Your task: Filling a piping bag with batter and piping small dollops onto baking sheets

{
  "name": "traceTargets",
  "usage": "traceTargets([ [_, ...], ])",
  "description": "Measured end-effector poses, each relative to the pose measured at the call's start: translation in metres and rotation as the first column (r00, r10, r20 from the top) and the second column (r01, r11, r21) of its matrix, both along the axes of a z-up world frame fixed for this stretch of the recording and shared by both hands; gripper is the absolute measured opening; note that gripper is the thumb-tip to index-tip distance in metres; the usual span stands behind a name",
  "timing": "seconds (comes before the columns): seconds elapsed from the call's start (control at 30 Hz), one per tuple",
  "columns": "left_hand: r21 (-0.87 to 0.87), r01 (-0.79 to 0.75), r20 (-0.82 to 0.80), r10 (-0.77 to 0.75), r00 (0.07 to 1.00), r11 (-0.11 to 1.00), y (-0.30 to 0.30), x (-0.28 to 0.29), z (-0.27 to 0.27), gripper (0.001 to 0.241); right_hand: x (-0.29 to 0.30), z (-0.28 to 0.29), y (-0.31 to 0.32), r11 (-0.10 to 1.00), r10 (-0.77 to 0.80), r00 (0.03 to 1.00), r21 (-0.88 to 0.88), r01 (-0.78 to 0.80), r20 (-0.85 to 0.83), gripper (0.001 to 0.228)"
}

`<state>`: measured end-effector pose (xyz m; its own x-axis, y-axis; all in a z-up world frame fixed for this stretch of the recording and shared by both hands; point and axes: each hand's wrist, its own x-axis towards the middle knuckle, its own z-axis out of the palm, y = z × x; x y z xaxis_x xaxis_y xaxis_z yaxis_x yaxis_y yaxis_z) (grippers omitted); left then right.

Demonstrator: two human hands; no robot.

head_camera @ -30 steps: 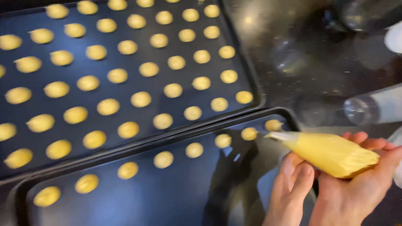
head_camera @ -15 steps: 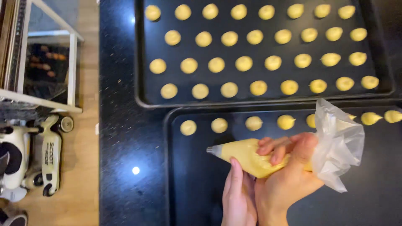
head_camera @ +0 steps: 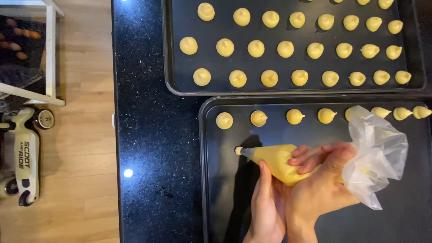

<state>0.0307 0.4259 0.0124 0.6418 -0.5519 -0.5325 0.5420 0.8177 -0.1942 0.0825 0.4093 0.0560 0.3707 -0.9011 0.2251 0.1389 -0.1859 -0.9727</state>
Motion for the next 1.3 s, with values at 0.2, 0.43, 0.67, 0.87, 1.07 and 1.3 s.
traceTargets([
  [0.2,-0.067,-0.002,0.18,0.014,0.984,0.998,0.009,0.006,0.013,0.072,0.003,0.005,0.006,0.996,-0.073,0.997,-0.061,0.071,-0.033,0.048],
  [0.43,-0.133,-0.045,0.153,0.065,0.986,0.99,0.007,0.005,0.012,0.073,0.008,0.006,0.009,0.994,-0.103,0.995,-0.039,0.104,0.014,0.048],
  [0.67,0.039,-0.126,0.28,0.11,0.954,0.991,0.006,0.005,0.013,0.054,0.014,0.014,-0.006,0.957,-0.109,0.991,0.277,0.082,0.083,0.038],
  [0.87,0.069,-0.065,0.239,0.047,0.97,0.996,-0.006,-0.002,0.003,0.049,0.009,0.004,-0.017,0.962,-0.121,0.985,0.261,0.086,0.122,0.034],
  [1.07,0.102,-0.051,0.223,0.027,0.975,0.993,-0.007,0.003,0.019,0.053,0.007,0.012,-0.021,0.953,-0.163,0.97,0.282,0.109,0.179,0.032],
  [1.3,-0.003,-0.049,0.332,0.047,0.942,0.999,-0.048,-0.004,0.031,0.062,0.0,0.036,-0.058,0.899,-0.307,0.936,0.375,0.226,0.171,0.045],
])
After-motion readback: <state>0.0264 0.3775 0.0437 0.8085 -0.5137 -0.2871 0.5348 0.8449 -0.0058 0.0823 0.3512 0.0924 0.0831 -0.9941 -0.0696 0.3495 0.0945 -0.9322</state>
